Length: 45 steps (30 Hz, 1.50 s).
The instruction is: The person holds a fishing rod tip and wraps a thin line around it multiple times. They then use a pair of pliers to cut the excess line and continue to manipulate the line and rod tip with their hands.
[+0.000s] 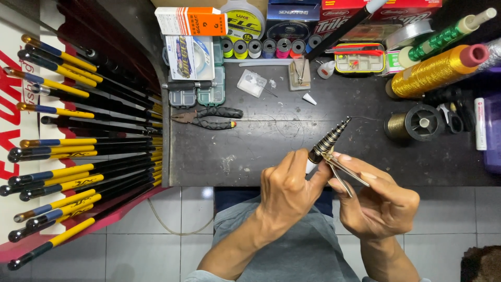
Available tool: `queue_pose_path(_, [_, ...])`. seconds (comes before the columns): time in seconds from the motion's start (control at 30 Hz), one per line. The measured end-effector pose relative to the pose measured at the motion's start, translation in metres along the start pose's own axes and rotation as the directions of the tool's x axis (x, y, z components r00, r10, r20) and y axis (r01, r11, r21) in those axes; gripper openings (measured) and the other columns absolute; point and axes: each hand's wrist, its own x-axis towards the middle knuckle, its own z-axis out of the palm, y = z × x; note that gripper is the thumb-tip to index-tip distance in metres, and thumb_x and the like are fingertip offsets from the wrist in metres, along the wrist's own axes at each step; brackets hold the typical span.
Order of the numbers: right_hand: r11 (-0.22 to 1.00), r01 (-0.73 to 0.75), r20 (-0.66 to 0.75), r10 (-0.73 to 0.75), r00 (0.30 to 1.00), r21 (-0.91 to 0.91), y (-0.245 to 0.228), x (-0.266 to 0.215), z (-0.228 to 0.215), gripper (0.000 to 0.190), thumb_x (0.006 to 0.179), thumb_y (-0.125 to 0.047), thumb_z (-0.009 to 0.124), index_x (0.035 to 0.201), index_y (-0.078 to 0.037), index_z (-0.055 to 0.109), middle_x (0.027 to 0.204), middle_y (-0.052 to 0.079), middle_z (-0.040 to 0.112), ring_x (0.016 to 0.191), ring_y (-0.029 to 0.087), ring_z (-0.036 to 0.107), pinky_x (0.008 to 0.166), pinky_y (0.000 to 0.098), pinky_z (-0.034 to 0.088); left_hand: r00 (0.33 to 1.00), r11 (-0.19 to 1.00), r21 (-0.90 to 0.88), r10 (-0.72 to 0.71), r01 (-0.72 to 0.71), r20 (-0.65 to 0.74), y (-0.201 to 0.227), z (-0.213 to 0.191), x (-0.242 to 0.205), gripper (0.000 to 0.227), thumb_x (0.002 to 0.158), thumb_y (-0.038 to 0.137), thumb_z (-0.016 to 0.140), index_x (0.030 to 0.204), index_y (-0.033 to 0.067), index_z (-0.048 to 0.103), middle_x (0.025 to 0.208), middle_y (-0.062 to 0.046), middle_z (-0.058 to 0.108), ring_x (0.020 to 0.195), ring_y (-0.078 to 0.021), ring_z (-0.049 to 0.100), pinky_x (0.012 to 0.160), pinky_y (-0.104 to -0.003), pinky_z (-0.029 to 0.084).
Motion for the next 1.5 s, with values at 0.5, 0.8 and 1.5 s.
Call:
queue_pose_path(0.5, [0.967,-0.242,-0.213,0.22,0.952,-0.079,0.006,0.01,-0.013,0.04,0.08,-0.004,0.059,0.105,0.005,0.029,0.093,0.035,0.049,0.085,0.038,0.058,0.076,0.039,0.053,0.994,0.986,-0.133,-0.096,0.102,0.05,-0.012,-0.011,0.008,0.028,0.084,0.022,0.054,0.064,0.004,0.045,0.049,-0.005,0.042,0.036,-0.0193,0.036,0.029,-0.033,0.029])
queue_pose_path(0.8, [0.604,-0.58,0.179,0.761,0.624,-0.546,0.064,-0.005,-0.035,0.027,0.081,-0.017,0.064,0.1,-0.001,0.053,0.071,0.012,0.061,0.064,0.022,0.058,0.064,0.0323,0.045,0.953,0.904,-0.316,-0.302,0.287,-0.001,-0.049,-0.063,0.01,0.036,0.085,0.023,0.051,0.054,0.0078,0.044,0.039,0.0,0.039,0.032,-0.0092,0.037,0.032,-0.024,0.03])
queue_pose_path(1.5, [0.888,-0.461,0.369,0.431,0.823,-0.01,0.026,0.011,0.015,0.037,0.088,-0.029,0.041,0.111,-0.004,0.055,0.084,0.01,0.061,0.077,0.019,0.056,0.074,0.0316,0.043,0.879,0.494,-0.731,-0.336,0.47,0.337,-0.032,-0.046,0.015,0.029,0.084,0.015,0.052,0.064,-0.0044,0.059,0.04,-0.012,0.052,0.023,-0.011,0.046,0.026,-0.021,0.038])
